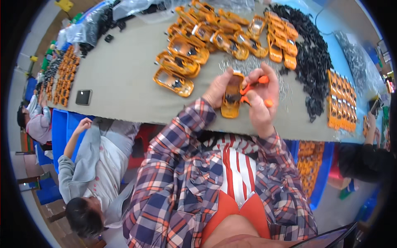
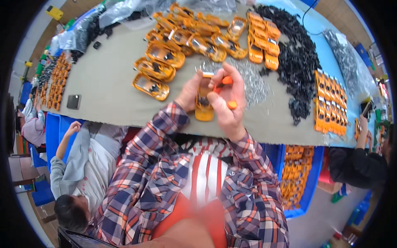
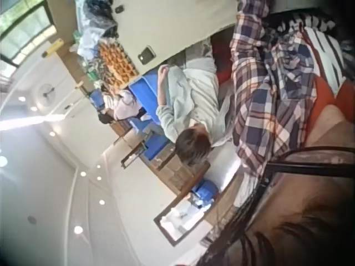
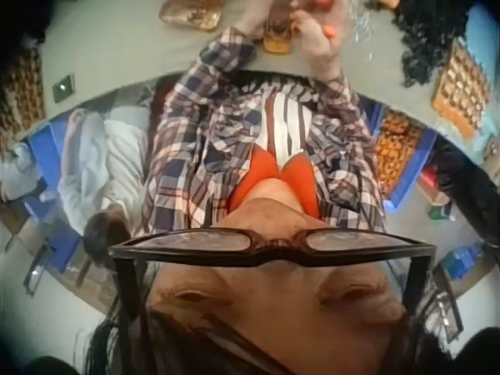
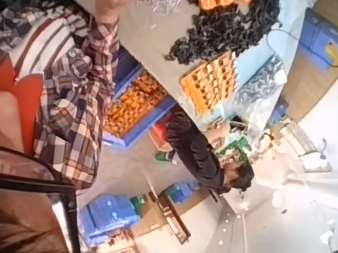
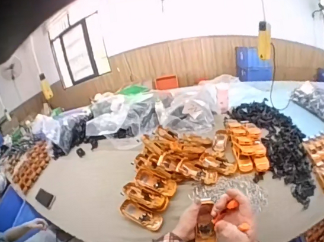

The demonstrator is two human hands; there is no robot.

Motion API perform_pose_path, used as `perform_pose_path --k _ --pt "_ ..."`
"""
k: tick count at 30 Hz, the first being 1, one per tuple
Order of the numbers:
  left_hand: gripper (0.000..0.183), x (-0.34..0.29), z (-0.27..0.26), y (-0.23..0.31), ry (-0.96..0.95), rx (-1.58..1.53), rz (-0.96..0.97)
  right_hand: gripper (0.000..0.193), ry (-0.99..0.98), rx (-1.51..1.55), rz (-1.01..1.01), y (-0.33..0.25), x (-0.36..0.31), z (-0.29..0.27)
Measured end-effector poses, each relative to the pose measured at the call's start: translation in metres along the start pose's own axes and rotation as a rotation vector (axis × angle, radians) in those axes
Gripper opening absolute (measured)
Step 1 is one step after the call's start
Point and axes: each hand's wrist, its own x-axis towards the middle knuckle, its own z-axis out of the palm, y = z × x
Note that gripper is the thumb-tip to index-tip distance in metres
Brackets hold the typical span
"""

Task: Assembling toy car components using pliers at a factory workbench.

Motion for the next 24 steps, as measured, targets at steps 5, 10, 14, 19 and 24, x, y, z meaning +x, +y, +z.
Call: perform_pose_path --k 5,10,14,19,24 --pt "0.059 -0.021 0.013 0.014 0.087 0.019 -0.042 0.063 0.031 -0.056 -0.229 -0.063 0.021 0.013" --pt "0.055 -0.017 0.011 0.066 0.060 -0.160 0.210 0.061 0.105 -0.188 -0.172 -0.081 0.005 -0.033" --pt "0.038 0.017 -0.016 0.169 0.274 0.121 0.628 0.059 0.250 -0.236 -0.008 -0.082 -0.028 -0.058" --pt "0.027 0.075 -0.042 0.259 0.414 0.070 0.793 0.059 0.334 -0.232 0.014 -0.085 -0.039 -0.059" --pt "0.028 0.141 -0.046 0.246 0.501 0.040 0.786 0.059 0.378 -0.218 0.043 -0.087 -0.033 -0.065"
